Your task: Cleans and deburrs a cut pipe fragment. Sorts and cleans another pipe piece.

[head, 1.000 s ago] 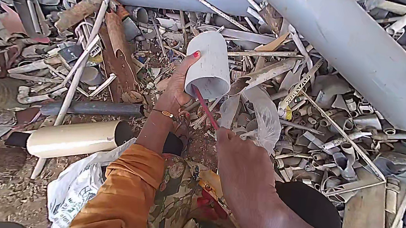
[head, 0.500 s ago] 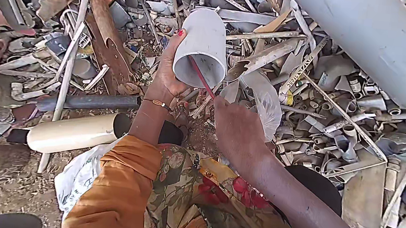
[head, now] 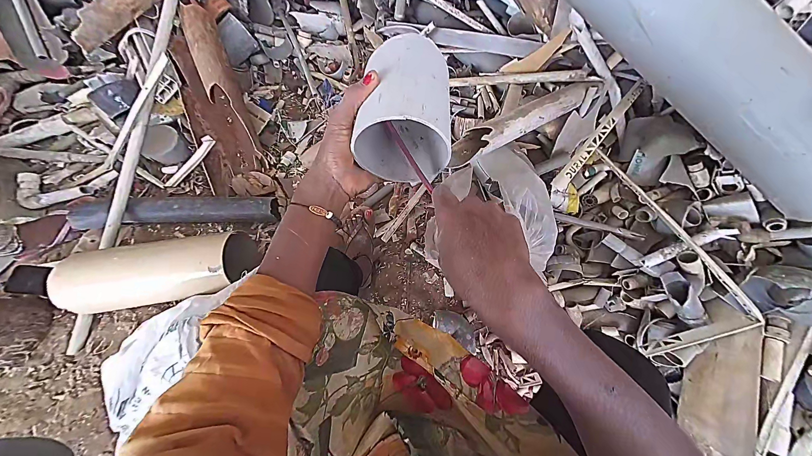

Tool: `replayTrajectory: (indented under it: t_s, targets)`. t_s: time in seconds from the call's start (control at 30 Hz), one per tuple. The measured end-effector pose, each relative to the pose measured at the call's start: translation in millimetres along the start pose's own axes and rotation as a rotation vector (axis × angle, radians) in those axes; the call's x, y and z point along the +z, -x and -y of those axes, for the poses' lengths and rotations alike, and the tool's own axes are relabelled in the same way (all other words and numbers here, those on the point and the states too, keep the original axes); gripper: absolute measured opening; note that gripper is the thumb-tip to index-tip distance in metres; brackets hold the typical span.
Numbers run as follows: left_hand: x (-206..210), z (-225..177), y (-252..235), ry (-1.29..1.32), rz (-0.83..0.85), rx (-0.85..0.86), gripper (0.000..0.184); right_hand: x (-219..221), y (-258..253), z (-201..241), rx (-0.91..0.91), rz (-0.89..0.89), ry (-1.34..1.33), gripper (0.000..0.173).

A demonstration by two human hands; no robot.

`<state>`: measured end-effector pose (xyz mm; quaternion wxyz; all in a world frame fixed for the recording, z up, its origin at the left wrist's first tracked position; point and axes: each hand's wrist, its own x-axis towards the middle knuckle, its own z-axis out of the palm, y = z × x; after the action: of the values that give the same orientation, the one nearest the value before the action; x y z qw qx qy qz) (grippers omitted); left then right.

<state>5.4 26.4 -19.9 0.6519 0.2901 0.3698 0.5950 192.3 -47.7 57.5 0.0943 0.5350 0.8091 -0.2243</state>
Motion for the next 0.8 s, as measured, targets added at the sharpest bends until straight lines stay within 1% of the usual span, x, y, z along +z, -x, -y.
replayTrajectory:
  t_s: [0.07, 0.1, 0.13, 0.2, 0.23, 0.3, 0.33, 0.4, 0.47, 0.5, 0.57, 0.6, 0.63, 0.7, 0.73, 0.8]
  targets:
    - [-3, -2, 0, 0.022, 0.011, 0.007, 0.044, -4, 9, 10, 0.038, 0.09, 0.038, 0.034]
    - [-5, -2, 1, 0.021, 0.012, 0.013, 0.044, -2, 8, 13, 0.052, 0.102, 0.032, 0.037]
    - [-6, -1, 2, 0.026, 0.02, 0.014, 0.044, 2, 2, 12, 0.062, 0.091, 0.019, 0.038]
    - [-5, 1, 2, 0.053, 0.054, 0.027, 0.045, 9, -12, 7, 0.05, 0.076, -0.051, 0.033]
    - [-3, 2, 1, 0.074, 0.056, 0.046, 0.046, 9, -15, 5, 0.01, 0.091, -0.105, 0.035]
    - [0, 1, -2, 0.122, 0.026, 0.102, 0.047, 5, -5, 13, -0.092, 0.138, -0.214, 0.039]
    - [-2, -1, -5, 0.149, 0.018, 0.145, 0.049, 3, 5, 19, -0.139, 0.168, -0.237, 0.045]
    - [-11, -8, -5, 0.224, 0.064, 0.217, 0.056, 8, 14, 27, -0.181, 0.196, -0.22, 0.051]
    - [-12, -12, 1, 0.264, -0.018, 0.233, 0.061, 21, -2, 22, -0.138, 0.158, -0.164, 0.046]
    - [-12, -12, 1, 0.263, -0.03, 0.222, 0.062, 25, -14, 18, -0.107, 0.124, -0.139, 0.042]
    - [-12, -8, 1, 0.206, -0.008, 0.202, 0.059, 25, -26, 15, -0.072, 0.084, -0.154, 0.043]
    - [-11, -6, 1, 0.186, 0.002, 0.206, 0.055, 21, -21, 18, -0.083, 0.09, -0.165, 0.041]
    - [-8, -5, 0, 0.157, 0.003, 0.226, 0.05, 17, -11, 22, -0.111, 0.109, -0.17, 0.043]
    - [-7, -7, 1, 0.099, 0.0, 0.276, 0.043, 12, 9, 27, -0.154, 0.173, -0.168, 0.051]
    - [-8, -9, 1, 0.084, -0.003, 0.289, 0.042, 12, 11, 26, -0.151, 0.189, -0.171, 0.054]
    - [-11, -10, 3, 0.107, -0.015, 0.262, 0.046, 17, -4, 18, -0.105, 0.168, -0.161, 0.055]
